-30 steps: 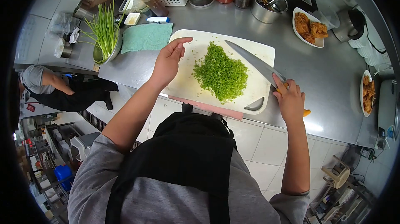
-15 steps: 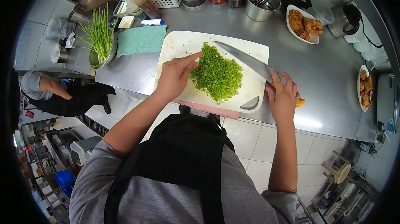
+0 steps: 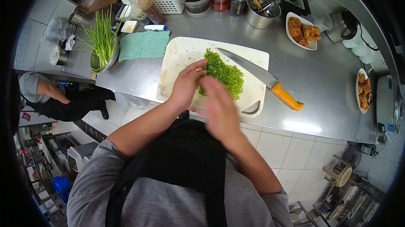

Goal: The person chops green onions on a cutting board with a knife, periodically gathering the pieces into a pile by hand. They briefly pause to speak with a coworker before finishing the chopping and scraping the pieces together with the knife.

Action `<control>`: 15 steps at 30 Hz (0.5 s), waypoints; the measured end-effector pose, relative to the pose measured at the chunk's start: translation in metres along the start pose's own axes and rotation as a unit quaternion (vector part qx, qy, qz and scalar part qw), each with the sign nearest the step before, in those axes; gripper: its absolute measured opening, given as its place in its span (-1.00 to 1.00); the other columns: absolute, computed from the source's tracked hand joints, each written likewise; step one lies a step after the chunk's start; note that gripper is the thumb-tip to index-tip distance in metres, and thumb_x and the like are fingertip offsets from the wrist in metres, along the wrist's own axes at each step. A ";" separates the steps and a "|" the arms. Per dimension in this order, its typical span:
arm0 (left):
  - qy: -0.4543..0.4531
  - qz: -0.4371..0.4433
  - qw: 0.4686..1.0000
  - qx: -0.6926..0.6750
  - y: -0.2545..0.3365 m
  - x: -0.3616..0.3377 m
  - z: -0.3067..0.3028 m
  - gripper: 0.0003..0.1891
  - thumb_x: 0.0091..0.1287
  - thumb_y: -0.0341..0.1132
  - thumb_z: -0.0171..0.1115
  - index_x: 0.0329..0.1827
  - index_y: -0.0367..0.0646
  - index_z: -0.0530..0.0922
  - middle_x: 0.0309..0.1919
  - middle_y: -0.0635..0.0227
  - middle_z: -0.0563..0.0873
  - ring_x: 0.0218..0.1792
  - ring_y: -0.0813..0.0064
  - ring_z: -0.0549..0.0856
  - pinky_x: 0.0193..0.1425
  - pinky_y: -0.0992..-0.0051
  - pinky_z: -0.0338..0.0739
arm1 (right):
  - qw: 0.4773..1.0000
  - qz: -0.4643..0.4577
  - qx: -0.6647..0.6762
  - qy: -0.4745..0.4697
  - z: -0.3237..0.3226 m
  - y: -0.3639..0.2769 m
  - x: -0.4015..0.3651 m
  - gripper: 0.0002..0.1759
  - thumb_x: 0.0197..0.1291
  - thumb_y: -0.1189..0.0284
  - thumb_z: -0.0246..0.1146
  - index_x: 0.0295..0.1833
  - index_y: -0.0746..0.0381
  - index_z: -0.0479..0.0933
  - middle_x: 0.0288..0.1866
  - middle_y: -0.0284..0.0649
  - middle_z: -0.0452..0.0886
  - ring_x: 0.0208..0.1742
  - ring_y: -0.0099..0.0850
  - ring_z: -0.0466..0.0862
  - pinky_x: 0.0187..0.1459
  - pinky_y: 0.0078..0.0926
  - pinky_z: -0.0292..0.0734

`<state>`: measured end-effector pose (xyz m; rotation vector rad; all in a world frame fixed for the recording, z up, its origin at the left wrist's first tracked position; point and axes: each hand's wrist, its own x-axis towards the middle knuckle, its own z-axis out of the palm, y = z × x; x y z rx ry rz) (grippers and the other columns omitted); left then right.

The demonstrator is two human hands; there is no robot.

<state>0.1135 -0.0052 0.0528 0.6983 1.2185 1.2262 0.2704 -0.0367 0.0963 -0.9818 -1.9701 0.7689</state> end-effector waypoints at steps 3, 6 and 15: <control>-0.015 0.008 0.983 -0.184 -0.033 -0.010 -0.012 -0.40 0.66 0.05 -0.28 0.54 -0.16 0.32 0.49 0.24 0.43 0.38 0.28 0.48 0.55 0.31 0.26 | 0.992 -0.090 0.054 -0.064 0.040 -0.029 0.014 -0.45 0.35 0.44 0.17 0.45 0.30 0.40 0.51 0.02 0.37 0.53 -0.02 0.38 0.51 -0.02 0.25; -0.120 -0.127 0.933 -0.314 0.011 -0.022 -0.015 -0.23 0.59 0.28 -0.39 0.63 -0.13 0.17 0.59 0.22 0.29 0.56 0.28 0.27 0.66 0.19 0.01 | 0.982 -0.125 0.032 -0.136 0.058 -0.008 0.034 -0.39 0.30 0.52 0.13 0.50 0.22 0.37 0.59 -0.05 0.30 0.60 0.03 0.26 0.58 0.07 0.05; -0.055 -0.166 0.925 -0.338 0.033 -0.030 -0.049 -0.21 0.58 0.27 -0.37 0.66 -0.14 0.09 0.60 0.27 0.25 0.61 0.36 0.16 0.69 0.22 -0.14 | 0.994 -0.069 -0.016 -0.079 0.062 -0.013 0.054 -0.40 0.39 0.35 0.16 0.52 0.18 0.35 0.63 -0.21 0.27 0.63 -0.15 0.25 0.60 0.11 0.00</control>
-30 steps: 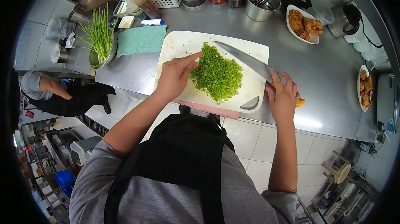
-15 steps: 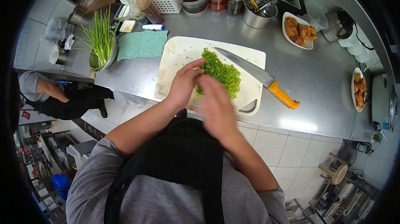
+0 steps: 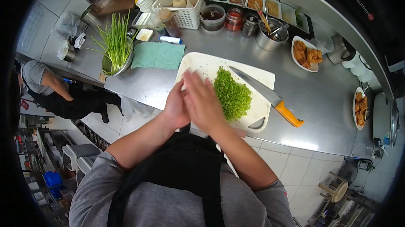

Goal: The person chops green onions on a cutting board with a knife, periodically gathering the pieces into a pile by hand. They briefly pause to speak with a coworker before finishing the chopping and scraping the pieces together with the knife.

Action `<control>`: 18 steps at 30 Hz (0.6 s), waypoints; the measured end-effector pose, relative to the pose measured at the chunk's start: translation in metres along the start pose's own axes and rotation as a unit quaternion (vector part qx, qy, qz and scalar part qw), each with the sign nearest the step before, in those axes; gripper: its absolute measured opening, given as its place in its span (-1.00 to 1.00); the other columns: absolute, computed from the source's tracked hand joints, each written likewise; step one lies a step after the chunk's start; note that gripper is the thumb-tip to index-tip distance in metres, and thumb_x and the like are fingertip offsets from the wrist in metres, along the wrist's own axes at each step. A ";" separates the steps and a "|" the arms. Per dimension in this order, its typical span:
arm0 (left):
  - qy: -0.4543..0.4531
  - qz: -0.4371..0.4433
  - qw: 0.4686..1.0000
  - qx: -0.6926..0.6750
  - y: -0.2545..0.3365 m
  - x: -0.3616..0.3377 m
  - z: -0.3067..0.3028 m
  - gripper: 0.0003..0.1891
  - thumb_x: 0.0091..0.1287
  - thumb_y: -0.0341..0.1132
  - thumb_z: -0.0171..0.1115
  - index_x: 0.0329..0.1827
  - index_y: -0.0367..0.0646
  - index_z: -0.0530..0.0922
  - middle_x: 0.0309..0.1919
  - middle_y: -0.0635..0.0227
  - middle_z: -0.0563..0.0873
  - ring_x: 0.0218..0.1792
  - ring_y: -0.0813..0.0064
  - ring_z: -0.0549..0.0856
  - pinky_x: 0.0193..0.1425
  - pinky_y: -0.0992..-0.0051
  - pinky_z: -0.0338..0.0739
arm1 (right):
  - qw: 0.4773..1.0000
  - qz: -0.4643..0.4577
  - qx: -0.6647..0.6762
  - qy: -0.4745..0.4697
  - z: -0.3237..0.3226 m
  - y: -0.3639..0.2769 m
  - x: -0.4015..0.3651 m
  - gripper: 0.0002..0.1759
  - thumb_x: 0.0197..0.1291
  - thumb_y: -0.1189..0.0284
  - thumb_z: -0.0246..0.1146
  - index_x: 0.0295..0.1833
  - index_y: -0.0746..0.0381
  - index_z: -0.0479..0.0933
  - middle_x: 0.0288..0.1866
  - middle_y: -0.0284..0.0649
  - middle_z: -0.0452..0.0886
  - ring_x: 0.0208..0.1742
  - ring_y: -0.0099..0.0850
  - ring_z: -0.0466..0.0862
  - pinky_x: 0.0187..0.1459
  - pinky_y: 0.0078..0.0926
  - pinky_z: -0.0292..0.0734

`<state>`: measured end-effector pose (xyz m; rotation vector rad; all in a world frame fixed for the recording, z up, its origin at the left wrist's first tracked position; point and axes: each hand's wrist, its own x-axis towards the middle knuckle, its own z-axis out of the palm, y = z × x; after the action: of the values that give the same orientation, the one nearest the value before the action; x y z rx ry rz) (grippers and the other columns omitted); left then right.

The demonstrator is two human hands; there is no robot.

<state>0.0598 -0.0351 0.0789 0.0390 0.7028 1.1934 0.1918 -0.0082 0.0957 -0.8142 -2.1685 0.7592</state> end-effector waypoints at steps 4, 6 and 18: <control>0.025 0.004 0.999 0.020 0.004 -0.022 0.032 -0.32 0.60 0.19 -0.20 0.56 -0.13 0.30 0.42 0.35 0.49 0.44 0.36 0.42 0.60 0.27 0.14 | 0.963 0.003 -0.268 -0.006 -0.002 0.034 0.004 -0.46 0.37 0.34 0.22 0.46 0.07 0.45 0.62 -0.24 0.29 0.64 -0.18 0.22 0.59 0.13 0.00; 0.054 0.067 0.986 0.143 0.005 -0.031 0.040 -0.38 0.62 0.11 -0.16 0.54 -0.14 0.32 0.41 0.36 0.49 0.36 0.41 0.47 0.54 0.32 0.21 | 0.955 0.034 -0.296 0.012 -0.024 0.041 0.003 -0.47 0.37 0.35 0.23 0.44 0.07 0.46 0.61 -0.25 0.30 0.65 -0.18 0.22 0.59 0.14 0.00; -0.060 0.259 0.713 0.649 0.029 -0.029 -0.032 -0.46 0.42 -0.45 0.18 0.50 -0.02 0.46 0.54 -0.02 0.30 0.57 0.03 0.28 0.58 0.24 0.25 | 0.903 0.258 -0.076 0.334 -0.169 0.169 -0.076 -0.59 0.42 0.36 0.28 0.32 0.18 0.51 0.09 -0.10 0.63 -0.04 -0.30 0.67 0.03 -0.29 0.58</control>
<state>0.0135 -0.0587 0.0791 1.5808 1.3499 0.9553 0.4180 0.0895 0.0466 -1.5120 -1.4090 0.4494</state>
